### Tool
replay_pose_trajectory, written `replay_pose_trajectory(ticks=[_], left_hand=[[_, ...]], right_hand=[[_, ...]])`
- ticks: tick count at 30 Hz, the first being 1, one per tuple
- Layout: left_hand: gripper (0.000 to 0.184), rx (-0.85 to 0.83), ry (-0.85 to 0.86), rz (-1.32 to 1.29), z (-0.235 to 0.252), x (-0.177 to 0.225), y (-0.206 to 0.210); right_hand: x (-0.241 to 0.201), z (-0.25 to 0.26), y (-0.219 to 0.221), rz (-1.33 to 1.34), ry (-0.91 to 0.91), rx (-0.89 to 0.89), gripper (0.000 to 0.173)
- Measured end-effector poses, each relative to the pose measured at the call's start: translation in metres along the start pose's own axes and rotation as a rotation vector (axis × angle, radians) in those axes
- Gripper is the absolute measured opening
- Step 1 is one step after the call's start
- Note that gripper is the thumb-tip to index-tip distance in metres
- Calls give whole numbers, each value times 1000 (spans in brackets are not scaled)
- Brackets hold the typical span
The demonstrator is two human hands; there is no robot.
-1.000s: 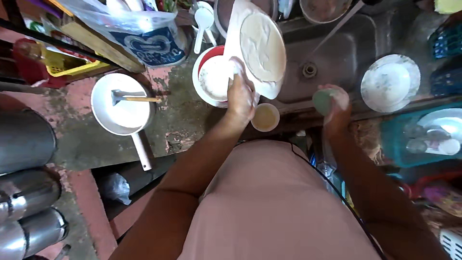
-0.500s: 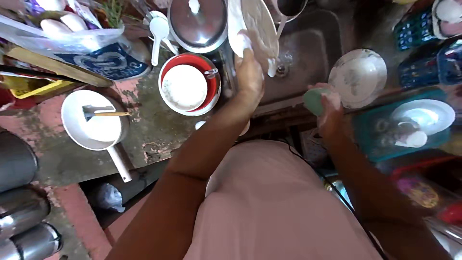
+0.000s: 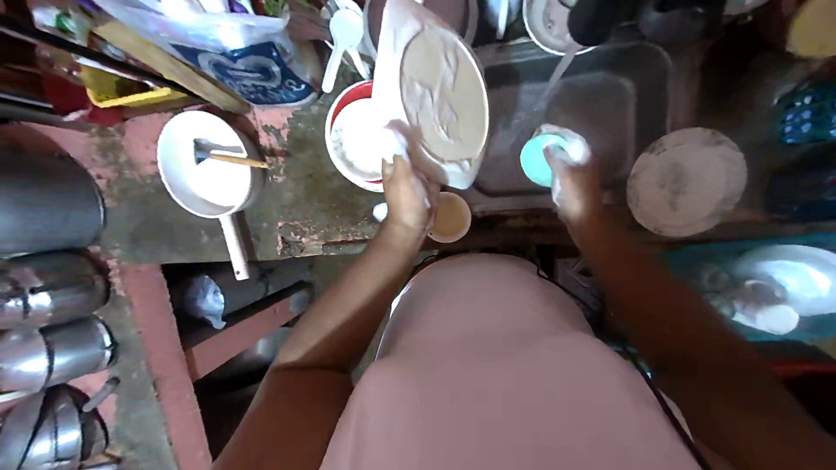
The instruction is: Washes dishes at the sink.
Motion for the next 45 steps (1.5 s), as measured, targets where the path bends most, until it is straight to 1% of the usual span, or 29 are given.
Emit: replay_pose_trajectory(ticks=[2,4,6,7,9,10,11,13,14,15,16,18,19,20,23,24,26,28,30,32,33,35,37,38,39,41,42,43,45], left_hand=[[50,6,-47,2,-11,-3,-14],[53,-28,-81,-38,-21,-4,-19],[52,-35,-87,-50,-27,-4,-26],[49,-31,-69,-45,-27,-2,-32],[44,-17,-51,-35,-26,3,-50],[44,-20,-65,-34,-25,6,-60],[45,-39,-84,-43,-25,8,-66],[45,-88,-110,-56,-29,12,-72],[43,-110,-116,-61,-33,13,-73],[41,-129,-122,-69,-36,13,-76],[40,-147,-124,-88,-38,15,-79],[39,-164,-135,-119,-38,18,-90],[39,-173,-131,-109,-37,21,-96],[39,-188,-128,-97,-36,25,-101],[37,-240,-99,-51,-34,37,-112],[35,-258,-77,-28,-33,42,-115],[34,-285,-48,14,-30,49,-121],[32,-310,-34,56,-27,51,-127],[33,-332,-39,70,-26,52,-132],[32,-358,-10,83,-27,54,-132],[31,-370,9,83,-26,56,-132],[29,-381,22,67,-24,60,-132],[26,-371,23,81,-24,62,-135],[26,-384,23,85,-24,62,-136],[27,-406,27,78,-24,63,-135],[28,-438,48,82,-24,65,-130],[28,-443,58,89,-25,66,-127],[28,-440,64,92,-24,66,-125],[28,-388,35,89,-22,65,-128]], right_hand=[[-26,7,42,-116,-193,-61,34],[-49,9,87,-253,-323,-91,33],[-61,2,132,-379,-308,-145,40],[-67,-8,156,-425,-294,-211,45],[-78,-31,196,-422,-357,-346,51],[-81,-34,206,-389,-405,-382,50],[-83,-27,210,-349,-437,-384,49],[-85,4,205,-325,-452,-249,44],[-89,14,204,-329,-449,-176,38],[-95,15,209,-341,-467,-149,34],[-105,6,221,-366,-505,-176,34],[-121,-24,251,-459,-587,-311,35],[-127,-33,261,-506,-643,-347,34],[-129,-33,264,-546,-680,-342,34],[-128,-7,255,-538,-660,-152,34],[-127,-8,259,-499,-639,-143,41],[-130,-33,278,-486,-631,-220,57],[-132,-52,295,-549,-695,-302,60],[-130,-40,295,-539,-699,-306,53],[-131,-21,286,-505,-648,-198,43],[-133,-22,285,-514,-637,-158,43],[-147,-48,302,-582,-717,-193,45],[-156,-73,319,-595,-858,-295,41],[-155,-70,319,-624,-856,-318,39],[-150,-57,312,-656,-793,-300,38],[-141,-22,290,-703,-616,-158,37],[-139,-19,284,-717,-574,-104,40],[-142,-27,287,-734,-577,-87,43],[-147,-71,307,-679,-683,-140,55]])
Point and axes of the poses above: each hand's wrist, its own z-axis towards the middle knuckle, its own y-axis out of the palm, x = y × z, the point moved 10 cm from there along z, towards the middle knuckle, and after that the axes turned 6 degrees about z, right-handed, at the moved point
